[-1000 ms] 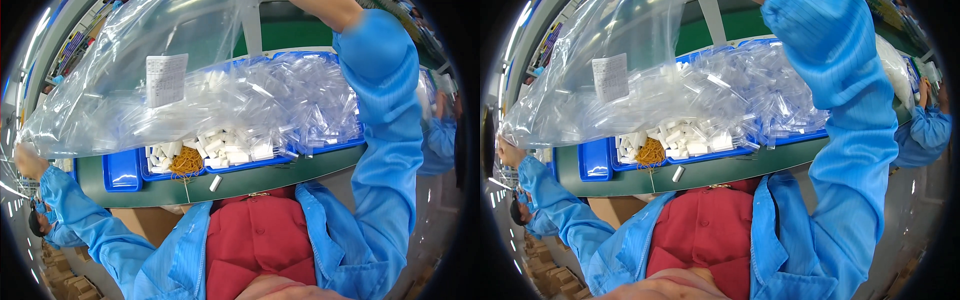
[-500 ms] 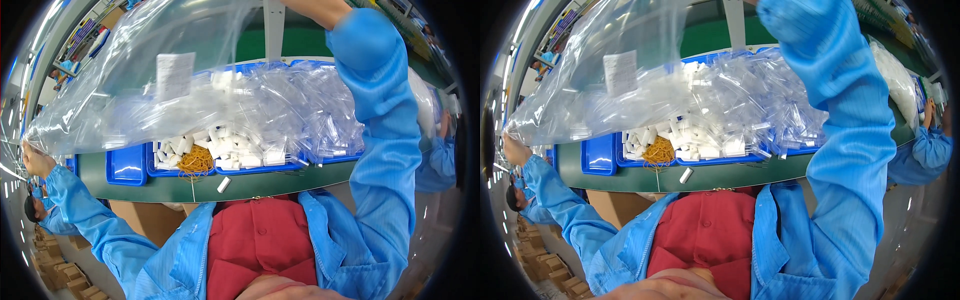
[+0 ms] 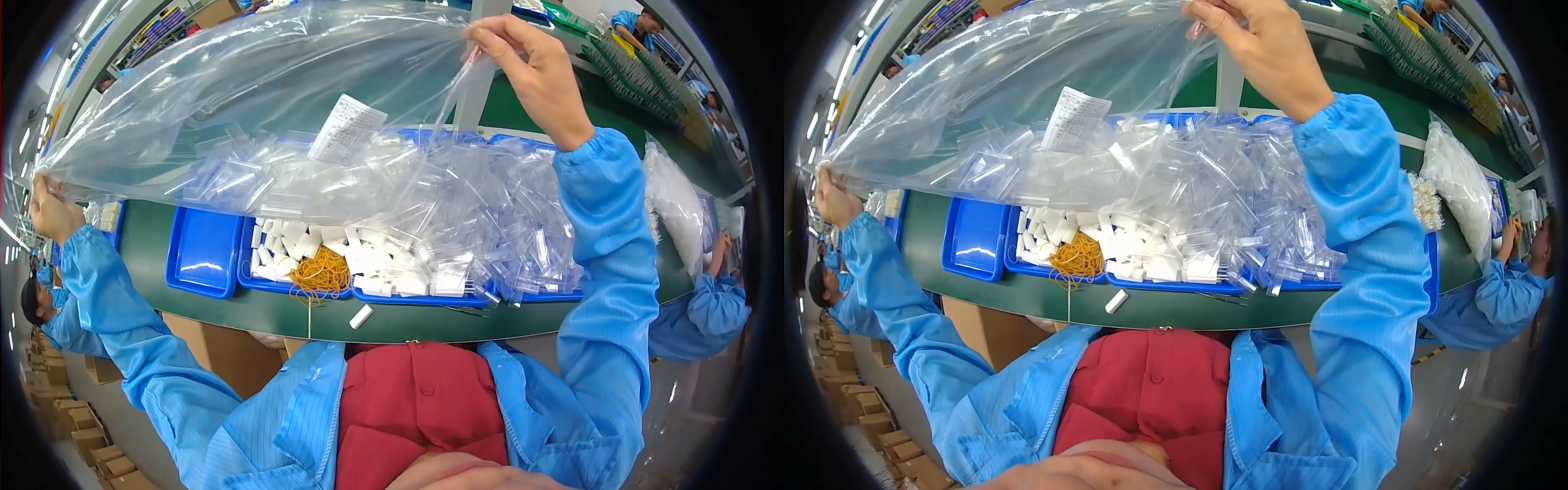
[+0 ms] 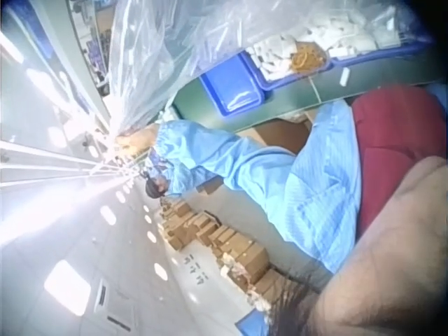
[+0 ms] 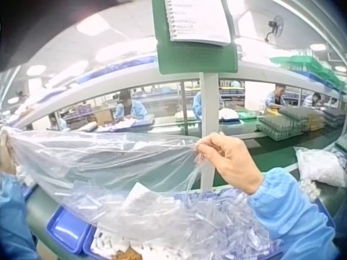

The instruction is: The person assembles white plastic components by hand, then places the assembled components into clear plastic bags.

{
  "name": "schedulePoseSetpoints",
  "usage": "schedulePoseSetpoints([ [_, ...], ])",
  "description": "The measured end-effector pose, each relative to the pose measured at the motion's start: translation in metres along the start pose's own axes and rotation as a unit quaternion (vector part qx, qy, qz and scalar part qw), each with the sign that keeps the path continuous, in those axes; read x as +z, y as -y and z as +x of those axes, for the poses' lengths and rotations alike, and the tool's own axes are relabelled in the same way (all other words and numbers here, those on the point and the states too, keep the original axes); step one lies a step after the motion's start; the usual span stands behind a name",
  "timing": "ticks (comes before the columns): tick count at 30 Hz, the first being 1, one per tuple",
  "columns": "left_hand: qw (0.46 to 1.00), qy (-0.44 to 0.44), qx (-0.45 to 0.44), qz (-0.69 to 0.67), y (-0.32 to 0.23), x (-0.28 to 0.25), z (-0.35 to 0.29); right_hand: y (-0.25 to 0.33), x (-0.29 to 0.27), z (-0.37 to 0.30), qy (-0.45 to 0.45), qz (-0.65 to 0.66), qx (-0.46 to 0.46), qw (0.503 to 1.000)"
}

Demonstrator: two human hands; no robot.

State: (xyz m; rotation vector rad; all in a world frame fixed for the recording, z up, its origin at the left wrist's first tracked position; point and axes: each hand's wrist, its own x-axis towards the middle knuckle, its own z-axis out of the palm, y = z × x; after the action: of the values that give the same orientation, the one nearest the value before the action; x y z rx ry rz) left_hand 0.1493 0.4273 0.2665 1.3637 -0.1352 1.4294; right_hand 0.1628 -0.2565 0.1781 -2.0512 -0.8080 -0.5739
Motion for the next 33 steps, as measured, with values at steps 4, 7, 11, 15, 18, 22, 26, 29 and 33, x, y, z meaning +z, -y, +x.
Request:
schedulePoseSetpoints([
  [4,1.0,-0.021,-0.01,0.013,0.006,-0.004,-0.017,-0.008,0.009,0.0,0.039,-0.018,-0.001,0.999],
  [7,0.998,-0.024,-0.026,0.055,0.024,-0.039,-0.011,0.005,0.01,0.012,0.063,0.042,-0.018,0.997],
  [11,0.926,0.048,0.101,0.362,0.028,-0.009,-0.055,0.053,0.028,0.033,0.028,0.174,0.077,0.981],
  [15,0.883,0.263,0.249,0.298,-0.052,0.108,-0.174,0.072,0.04,0.05,0.049,0.097,-0.035,0.993],
  [18,0.827,0.459,0.268,0.183,-0.09,0.168,-0.247,0.08,0.05,0.058,0.082,0.113,-0.033,0.99],
  [22,0.809,0.513,0.209,0.198,-0.08,0.179,-0.296,0.09,0.069,0.068,0.153,0.173,-0.093,0.969],
  [26,0.827,0.549,-0.056,0.111,-0.062,0.184,-0.303,-0.003,0.078,0.08,0.198,0.176,-0.051,0.963],
  [29,0.857,0.512,-0.049,0.036,-0.058,0.193,-0.31,-0.119,0.087,0.07,0.247,-0.135,-0.038,0.959],
  [33,0.862,0.501,-0.07,0.028,-0.051,0.188,-0.312,-0.171,0.138,0.047,0.427,-0.329,0.02,0.842],
])
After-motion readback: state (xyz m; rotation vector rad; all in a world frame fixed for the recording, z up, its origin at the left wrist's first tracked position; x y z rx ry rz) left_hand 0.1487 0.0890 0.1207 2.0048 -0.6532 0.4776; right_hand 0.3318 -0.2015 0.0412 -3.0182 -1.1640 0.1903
